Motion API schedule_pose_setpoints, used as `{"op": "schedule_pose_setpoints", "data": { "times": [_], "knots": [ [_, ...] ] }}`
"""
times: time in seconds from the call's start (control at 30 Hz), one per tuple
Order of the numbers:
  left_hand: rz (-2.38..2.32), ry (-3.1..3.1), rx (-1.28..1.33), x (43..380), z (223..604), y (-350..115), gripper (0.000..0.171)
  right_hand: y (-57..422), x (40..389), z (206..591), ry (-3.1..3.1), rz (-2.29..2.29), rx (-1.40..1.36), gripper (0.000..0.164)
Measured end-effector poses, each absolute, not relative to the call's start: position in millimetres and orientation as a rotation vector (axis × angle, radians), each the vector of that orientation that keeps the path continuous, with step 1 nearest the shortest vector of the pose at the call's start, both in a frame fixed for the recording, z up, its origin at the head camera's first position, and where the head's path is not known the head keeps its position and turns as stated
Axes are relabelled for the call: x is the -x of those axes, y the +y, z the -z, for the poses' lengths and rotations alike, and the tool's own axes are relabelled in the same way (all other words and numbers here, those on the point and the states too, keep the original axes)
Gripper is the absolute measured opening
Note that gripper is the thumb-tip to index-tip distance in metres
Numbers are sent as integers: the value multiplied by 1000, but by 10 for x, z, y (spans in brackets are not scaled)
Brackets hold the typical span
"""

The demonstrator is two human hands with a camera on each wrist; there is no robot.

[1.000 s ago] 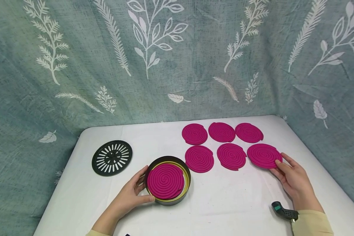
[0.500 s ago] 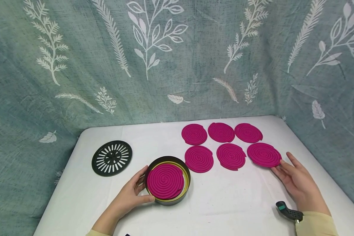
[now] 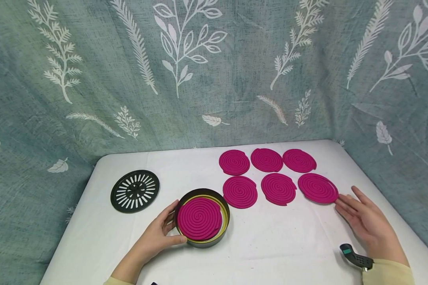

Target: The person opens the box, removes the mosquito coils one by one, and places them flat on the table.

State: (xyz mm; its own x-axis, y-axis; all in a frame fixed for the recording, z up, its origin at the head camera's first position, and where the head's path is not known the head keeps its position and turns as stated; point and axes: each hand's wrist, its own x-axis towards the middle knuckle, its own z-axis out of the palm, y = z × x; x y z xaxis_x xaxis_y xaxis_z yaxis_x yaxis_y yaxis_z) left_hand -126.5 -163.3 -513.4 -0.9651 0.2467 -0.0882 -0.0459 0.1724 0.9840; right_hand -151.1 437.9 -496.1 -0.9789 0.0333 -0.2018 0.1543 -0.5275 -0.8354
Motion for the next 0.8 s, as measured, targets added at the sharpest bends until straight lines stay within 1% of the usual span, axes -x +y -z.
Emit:
{"op": "schedule_pose_setpoints", "data": {
  "times": [0.5, 0.8],
  "knots": [
    [-1874, 2235, -189, 1228, 5150, -1611, 110, 4420, 1451, 4963, 1423, 2722, -231, 84],
    [-1889, 2216, -201, 1206, 5160, -1612, 110, 4425, 1458, 5003, 1469, 2725, -203, 85]
  ]
}}
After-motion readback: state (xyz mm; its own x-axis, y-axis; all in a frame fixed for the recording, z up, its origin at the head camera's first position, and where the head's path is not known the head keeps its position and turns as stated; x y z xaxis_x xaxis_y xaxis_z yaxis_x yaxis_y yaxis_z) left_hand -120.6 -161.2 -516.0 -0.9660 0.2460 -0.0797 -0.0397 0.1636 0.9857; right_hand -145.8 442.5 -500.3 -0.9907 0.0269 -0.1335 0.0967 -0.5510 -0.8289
